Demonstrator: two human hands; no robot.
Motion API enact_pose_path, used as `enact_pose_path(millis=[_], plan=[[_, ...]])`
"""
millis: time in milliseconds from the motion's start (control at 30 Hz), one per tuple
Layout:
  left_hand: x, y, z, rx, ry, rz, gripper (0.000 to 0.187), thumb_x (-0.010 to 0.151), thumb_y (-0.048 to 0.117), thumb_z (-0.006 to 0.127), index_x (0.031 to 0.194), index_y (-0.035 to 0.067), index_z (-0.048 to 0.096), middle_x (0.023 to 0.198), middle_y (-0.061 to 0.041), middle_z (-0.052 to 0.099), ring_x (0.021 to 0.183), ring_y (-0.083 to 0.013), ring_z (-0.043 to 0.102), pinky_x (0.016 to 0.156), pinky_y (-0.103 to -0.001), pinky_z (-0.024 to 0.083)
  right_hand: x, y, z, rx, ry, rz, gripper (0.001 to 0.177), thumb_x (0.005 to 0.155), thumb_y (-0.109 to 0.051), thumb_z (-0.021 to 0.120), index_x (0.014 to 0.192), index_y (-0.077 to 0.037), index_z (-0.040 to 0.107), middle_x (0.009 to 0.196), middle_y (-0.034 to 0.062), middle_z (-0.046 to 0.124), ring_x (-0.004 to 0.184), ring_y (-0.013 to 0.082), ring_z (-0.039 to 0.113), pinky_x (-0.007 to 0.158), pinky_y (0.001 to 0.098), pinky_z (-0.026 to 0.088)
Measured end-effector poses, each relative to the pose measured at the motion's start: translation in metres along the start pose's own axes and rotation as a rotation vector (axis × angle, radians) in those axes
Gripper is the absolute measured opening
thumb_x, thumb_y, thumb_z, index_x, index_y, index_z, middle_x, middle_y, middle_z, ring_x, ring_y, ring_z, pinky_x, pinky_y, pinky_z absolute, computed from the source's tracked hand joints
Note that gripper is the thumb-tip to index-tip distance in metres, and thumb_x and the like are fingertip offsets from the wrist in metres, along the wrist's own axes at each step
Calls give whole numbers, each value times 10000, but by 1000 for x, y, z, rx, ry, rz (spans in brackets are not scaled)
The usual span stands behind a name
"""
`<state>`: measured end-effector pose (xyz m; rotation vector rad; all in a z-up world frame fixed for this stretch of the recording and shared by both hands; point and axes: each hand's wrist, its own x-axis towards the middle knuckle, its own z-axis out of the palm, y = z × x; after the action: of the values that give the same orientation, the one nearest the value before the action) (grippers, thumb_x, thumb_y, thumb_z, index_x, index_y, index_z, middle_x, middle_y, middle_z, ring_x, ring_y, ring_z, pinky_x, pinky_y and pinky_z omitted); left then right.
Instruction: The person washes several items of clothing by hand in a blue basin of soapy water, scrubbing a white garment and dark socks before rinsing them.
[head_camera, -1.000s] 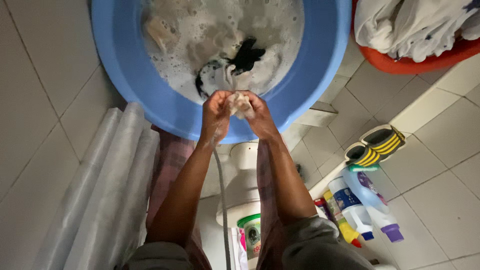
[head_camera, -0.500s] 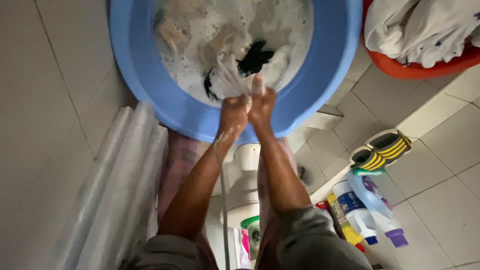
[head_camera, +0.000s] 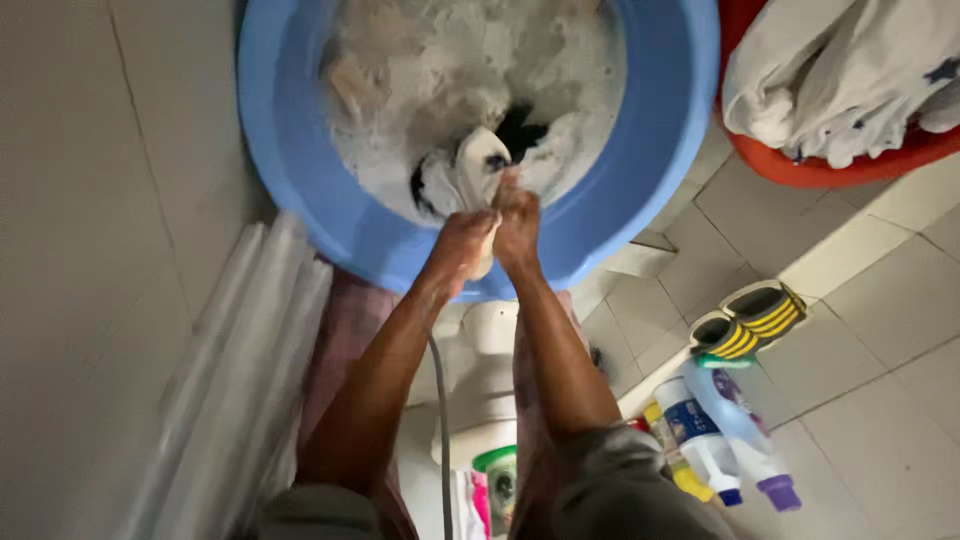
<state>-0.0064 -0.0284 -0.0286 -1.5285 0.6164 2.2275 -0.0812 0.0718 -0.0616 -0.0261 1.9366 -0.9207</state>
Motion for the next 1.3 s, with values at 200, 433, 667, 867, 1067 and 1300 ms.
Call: enact_pose_path(millis=[200, 433, 667, 867, 1067, 1300], plan=[[-28, 34, 4, -358, -196, -19, 472, 953, 494, 683, 1049, 33, 694, 884, -56, 660, 733, -173, 614, 596, -343, 489, 1, -12, -18, 905, -332, 224, 350, 1157, -409, 573, 1031, -83, 561, 898, 10, 596, 799, 142, 587, 700, 336, 506], [-40, 45, -6, -514, -271, 133, 335, 968, 263, 734, 1189, 25, 652, 1082, -66, 680, 961, -154, 674, 792, -298, 549, -11, -32, -20, 1265, -616, 334, 609, 938, -306, 785, 1419, -26, 537, 1287, 99, 650, 1196, 219, 644, 1081, 381, 523], [-31, 31, -22, -277, -74, 227, 233, 945, 163, 767, 1019, 30, 591, 933, -104, 676, 791, -176, 661, 673, -311, 553, -10, -12, -43, 1029, -628, 299, 515, 977, -236, 770, 1377, 23, 577, 1235, 140, 687, 1021, 192, 688, 906, 331, 563], [-66, 85, -51, -235, -182, 575, 305, 988, 99, 743, 1229, 23, 573, 1044, -91, 684, 913, -132, 651, 812, -265, 536, -23, -65, -134, 844, -288, 468, 366, 947, -250, 733, 1195, 16, 691, 989, 113, 755, 781, 194, 717, 680, 300, 630], [-35, 53, -84, 647, 343, 790, 188, 1001, 4, 662, 1186, -29, 658, 1093, -150, 732, 1007, -252, 707, 923, -369, 560, 7, 23, -127, -386, 18, -105, 173, 800, -139, 708, 955, -77, 749, 940, 112, 757, 847, 225, 735, 745, 368, 594], [136, -103, -154, 1232, 730, 681, 141, 1019, 98, 677, 1110, -9, 671, 1019, -178, 716, 926, -285, 677, 855, -376, 542, 84, 163, 4, -1101, 106, 16, 190, 899, -201, 639, 868, -45, 742, 909, 197, 690, 861, 382, 671, 761, 514, 537]])
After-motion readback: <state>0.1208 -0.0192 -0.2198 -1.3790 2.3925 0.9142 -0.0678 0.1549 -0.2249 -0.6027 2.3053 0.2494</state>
